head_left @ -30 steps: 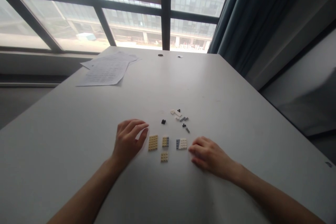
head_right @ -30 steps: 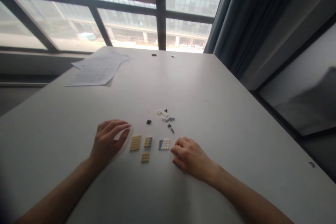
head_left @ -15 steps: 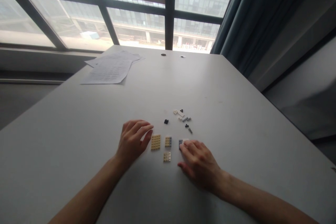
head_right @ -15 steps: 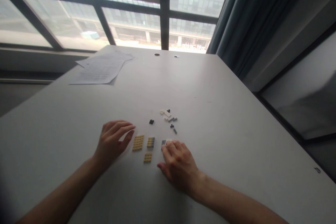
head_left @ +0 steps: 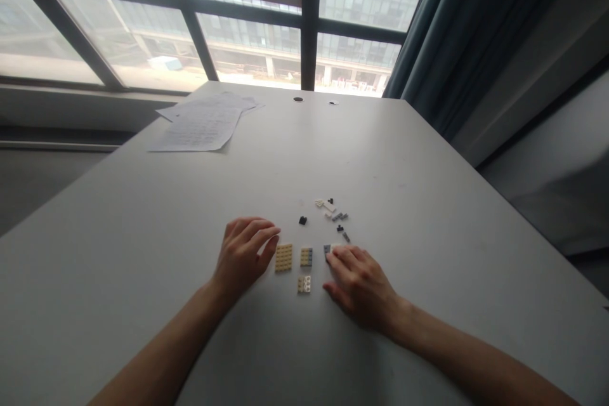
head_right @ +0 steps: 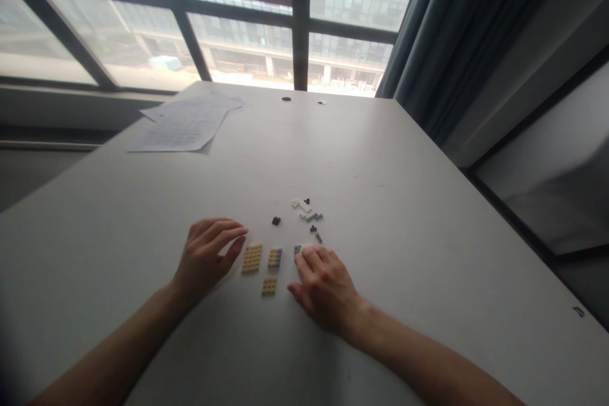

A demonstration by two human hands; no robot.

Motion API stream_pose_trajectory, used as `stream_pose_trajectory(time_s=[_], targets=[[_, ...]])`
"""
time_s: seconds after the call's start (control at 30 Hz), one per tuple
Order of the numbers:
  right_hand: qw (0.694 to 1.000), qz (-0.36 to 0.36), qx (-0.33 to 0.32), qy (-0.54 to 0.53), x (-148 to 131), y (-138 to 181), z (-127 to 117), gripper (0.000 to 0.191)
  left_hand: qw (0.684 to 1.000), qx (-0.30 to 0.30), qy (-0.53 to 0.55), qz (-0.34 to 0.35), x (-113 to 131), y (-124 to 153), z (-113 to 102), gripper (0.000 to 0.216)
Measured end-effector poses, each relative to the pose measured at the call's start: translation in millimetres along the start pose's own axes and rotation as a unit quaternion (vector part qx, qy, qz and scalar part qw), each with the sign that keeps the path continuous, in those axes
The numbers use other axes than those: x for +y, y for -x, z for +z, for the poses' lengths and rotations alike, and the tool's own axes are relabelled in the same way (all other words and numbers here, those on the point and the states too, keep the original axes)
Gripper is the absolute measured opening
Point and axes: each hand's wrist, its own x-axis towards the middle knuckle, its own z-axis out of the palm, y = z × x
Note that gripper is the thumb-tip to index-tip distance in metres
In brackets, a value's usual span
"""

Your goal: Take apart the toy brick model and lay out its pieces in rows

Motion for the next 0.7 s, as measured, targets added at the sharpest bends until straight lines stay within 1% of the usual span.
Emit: stream_pose_trajectory(time_s=[0.13,0.2,0.3,0.4,0.53,0.7], targets=[[0.999,0.013,0.051,-0.008,8.9,7.5,-8.3,0.042,1.000,0.001,0.002,-0.005,-1.0,1.0,0.3,0.010],[0.998,0.018,0.056,-0.026,17.7,14.1,-13.1,0.039,1.000,0.001,0.001,-0.002,-0.7,0.9,0.4,0.010],[0.997,0.016,0.029,-0.072,30.8,25.8,-17.7,0.035,1.000,-0.003,0.001,0.004,0.3,0.1,0.5,0.011],[0.995,0.017,0.002,-0.102,37.2,34.6,-18.1,0.033,1.000,-0.002,0.003,0.007,1.3,-0.6,0.6,0.011],[0.996,0.023,-0.004,-0.091,34.8,34.9,-15.2,0.026,1.000,-0.002,0.002,0.008,1.5,-0.7,0.7,0.011],[0.997,0.012,-0.009,-0.070,27.8,23.7,-11.1,0.020,1.000,-0.006,0.004,0.004,0.6,0.4,1.1,0.011]])
